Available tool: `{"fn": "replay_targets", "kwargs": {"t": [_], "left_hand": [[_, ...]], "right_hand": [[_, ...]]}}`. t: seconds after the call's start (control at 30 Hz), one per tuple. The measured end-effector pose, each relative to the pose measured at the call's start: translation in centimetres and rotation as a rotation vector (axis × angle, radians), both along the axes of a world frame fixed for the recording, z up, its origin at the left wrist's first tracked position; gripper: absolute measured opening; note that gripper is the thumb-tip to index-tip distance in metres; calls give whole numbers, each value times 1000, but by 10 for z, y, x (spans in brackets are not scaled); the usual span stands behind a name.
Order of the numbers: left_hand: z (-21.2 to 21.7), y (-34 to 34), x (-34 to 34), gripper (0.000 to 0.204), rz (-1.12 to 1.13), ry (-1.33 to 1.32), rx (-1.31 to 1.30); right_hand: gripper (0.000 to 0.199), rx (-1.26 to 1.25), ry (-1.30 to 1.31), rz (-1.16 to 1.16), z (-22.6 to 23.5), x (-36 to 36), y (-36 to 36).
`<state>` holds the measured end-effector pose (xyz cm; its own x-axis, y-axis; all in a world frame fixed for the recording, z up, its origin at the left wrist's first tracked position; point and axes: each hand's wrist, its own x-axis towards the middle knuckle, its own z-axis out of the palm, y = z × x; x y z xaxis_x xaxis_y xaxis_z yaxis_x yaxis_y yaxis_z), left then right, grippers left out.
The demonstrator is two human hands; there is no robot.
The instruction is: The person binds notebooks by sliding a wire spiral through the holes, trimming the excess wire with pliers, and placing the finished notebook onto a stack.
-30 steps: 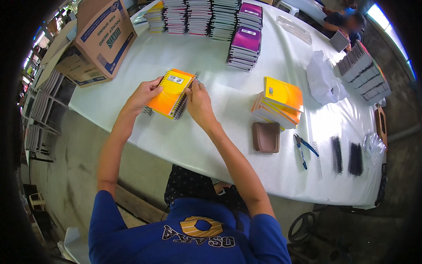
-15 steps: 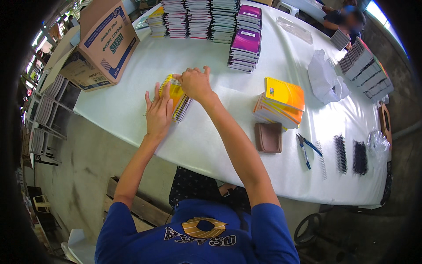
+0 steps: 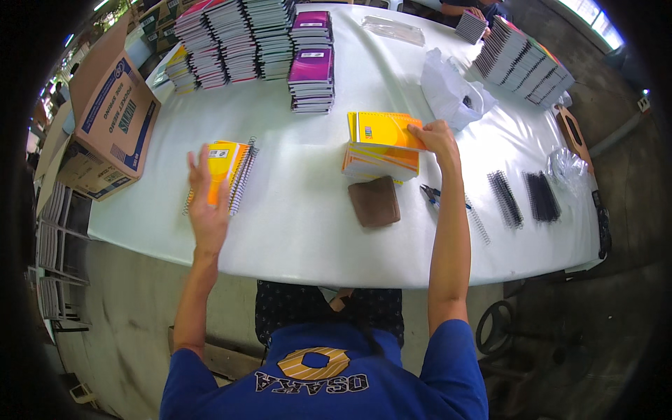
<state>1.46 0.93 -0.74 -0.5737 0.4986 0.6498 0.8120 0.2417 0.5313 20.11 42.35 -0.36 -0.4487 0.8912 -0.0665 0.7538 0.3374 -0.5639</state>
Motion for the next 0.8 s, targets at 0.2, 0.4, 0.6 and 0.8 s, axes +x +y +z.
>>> {"fn": "replay_targets", "kwargs": {"t": [0.2, 0.4, 0.6, 0.8], "left_hand": [[6, 63, 43, 71, -253, -258, -127], [0, 64, 51, 94, -599, -874, 205], [-51, 27, 83, 95, -612, -911, 143], [-6, 39, 90, 90, -404, -181, -62]], "right_hand": [[32, 281, 271, -74, 3, 13, -21], [9, -213, 995, 274, 3, 51, -165], [16, -526, 1024, 366, -73, 42, -270], [21, -365, 941, 464, -75, 40, -255]]}}
